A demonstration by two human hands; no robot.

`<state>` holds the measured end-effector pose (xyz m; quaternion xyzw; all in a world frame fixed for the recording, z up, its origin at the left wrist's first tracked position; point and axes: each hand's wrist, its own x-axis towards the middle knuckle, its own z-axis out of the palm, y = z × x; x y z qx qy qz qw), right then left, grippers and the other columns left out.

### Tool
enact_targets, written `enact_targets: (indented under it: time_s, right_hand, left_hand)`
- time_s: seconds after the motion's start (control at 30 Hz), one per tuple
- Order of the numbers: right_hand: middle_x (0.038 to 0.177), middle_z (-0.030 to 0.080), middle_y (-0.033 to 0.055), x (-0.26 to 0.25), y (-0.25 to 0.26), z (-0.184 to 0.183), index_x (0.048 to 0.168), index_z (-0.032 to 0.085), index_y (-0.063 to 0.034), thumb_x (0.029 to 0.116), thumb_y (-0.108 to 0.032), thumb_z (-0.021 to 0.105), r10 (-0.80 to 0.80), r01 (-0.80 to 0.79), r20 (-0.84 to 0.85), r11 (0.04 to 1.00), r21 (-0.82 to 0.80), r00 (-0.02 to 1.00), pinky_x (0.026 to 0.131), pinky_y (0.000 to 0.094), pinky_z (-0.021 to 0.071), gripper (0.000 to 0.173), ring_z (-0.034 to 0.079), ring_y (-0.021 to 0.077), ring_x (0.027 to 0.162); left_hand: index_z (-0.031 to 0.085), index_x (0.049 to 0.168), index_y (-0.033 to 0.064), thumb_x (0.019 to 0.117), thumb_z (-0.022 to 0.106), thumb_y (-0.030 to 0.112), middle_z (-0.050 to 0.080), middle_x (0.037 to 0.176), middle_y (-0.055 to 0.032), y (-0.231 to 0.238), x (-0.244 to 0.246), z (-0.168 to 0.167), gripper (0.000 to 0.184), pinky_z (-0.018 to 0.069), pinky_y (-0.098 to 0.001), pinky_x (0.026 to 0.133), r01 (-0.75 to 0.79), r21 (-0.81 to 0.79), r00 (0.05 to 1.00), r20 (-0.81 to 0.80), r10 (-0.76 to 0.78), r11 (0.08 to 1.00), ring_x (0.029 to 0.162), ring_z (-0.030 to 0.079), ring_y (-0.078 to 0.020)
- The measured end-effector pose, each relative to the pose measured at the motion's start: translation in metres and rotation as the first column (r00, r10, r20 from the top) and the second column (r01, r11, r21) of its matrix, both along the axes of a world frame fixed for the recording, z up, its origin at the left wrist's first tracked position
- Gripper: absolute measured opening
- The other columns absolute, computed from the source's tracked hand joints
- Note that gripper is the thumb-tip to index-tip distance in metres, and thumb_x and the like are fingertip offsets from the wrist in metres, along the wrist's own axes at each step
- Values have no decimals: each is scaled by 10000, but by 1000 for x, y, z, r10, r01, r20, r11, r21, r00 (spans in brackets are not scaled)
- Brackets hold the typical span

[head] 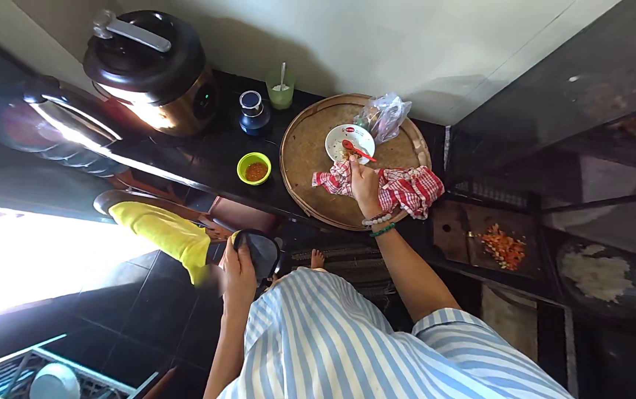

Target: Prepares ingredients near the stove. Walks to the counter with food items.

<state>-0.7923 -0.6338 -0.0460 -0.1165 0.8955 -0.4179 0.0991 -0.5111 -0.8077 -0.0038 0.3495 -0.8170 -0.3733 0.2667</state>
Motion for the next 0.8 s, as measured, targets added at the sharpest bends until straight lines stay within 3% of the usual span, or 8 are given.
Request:
enact_targets:
  time_s: [0.1, 0.23, 0.3, 0.37, 0.53, 0.6, 0.7, 0.8]
  right_hand:
    - [662, 578, 159, 4, 2, -2, 929, 693, -27, 1092, -529, 366, 24, -31, -208, 999, -32, 978, 527, 490, 504, 621, 577, 298, 542]
    - [628, 570, 132, -2, 10, 9, 858, 654, -45, 1092, -462, 430, 164, -130, -351, 984, 120, 922, 478, 488, 471, 528, 582, 301, 525]
    - [898, 703, 196, -8, 15, 31, 1151, 694, -85, 1072, -442, 504, 349, -303, -156, 917, 259, 924, 685, 611, 541, 412, 699, 397, 809]
    - [1266, 661, 223, -11, 30, 38, 1401, 623, -152, 1002, -454, 643, 373, -342, -42, 885, 315, 927, 895, 673, 512, 501, 654, 447, 1118]
    - [1444, 492, 340, -65, 105, -2, 1364, 630, -57, 834, -47, 791, 155, -6, -283, 886, 464, 947, 925, 841, 350, 554, 430, 646, 1279]
    - [1238, 660, 294, -72, 126, -10, 1210, 720, -45, 916, -28, 670, 71, 88, -306, 876, 474, 949, 946, 793, 377, 299, 575, 572, 1147]
    - [1132, 648, 376, -67, 137, 56, 1320, 570, 45, 1080, -208, 454, -155, 244, -315, 933, 265, 936, 885, 769, 464, 368, 638, 575, 1054]
    - [1114, 671, 71, -26, 117, 138, 1324, 588, -88, 1111, -312, 378, -316, 255, -171, 918, -304, 933, 885, 381, 567, 374, 662, 136, 992]
  left_hand:
    - [625, 1293, -57, 1090, 384, 198, 715, 1112, -178, 2, -6, 0, 405, 516, -329, 980, 23, 9, 1000, 4, -23, 1000, 1066, 681, -144]
    - [616, 1298, -70, 1091, 385, 196, 711, 1128, -190, 4, -11, 3, 409, 507, -337, 1002, 59, 8, 998, 8, -59, 998, 1088, 678, -159]
    - [611, 1300, -87, 1086, 386, 187, 706, 1145, -216, 6, -13, 1, 414, 505, -364, 1013, 80, 9, 997, 14, -80, 997, 1103, 680, -190]
    - [622, 1288, -68, 1089, 390, 201, 712, 1123, -197, 5, -15, -1, 408, 518, -362, 986, 106, 12, 994, 27, -106, 994, 1074, 685, -179]
    - [676, 1241, -23, 1060, 464, 156, 703, 1189, -157, 2, -13, -2, 331, 501, -354, 1038, 170, 37, 985, -52, -168, 985, 1152, 656, -168]
    - [658, 1321, 37, 1076, 444, 159, 677, 1304, -101, -4, -11, 3, 347, 475, -336, 1095, 249, 72, 966, -87, -243, 966, 1248, 611, -134]
    - [623, 1370, 39, 1089, 413, 185, 656, 1343, -89, -6, -8, 20, 380, 464, -331, 1117, 303, 87, 949, -113, -293, 949, 1281, 588, -121]
    - [676, 1245, 5, 1088, 410, 183, 730, 1160, -80, -7, -7, 28, 356, 531, -345, 1027, 187, 122, 977, -123, -172, 975, 1122, 670, -104]
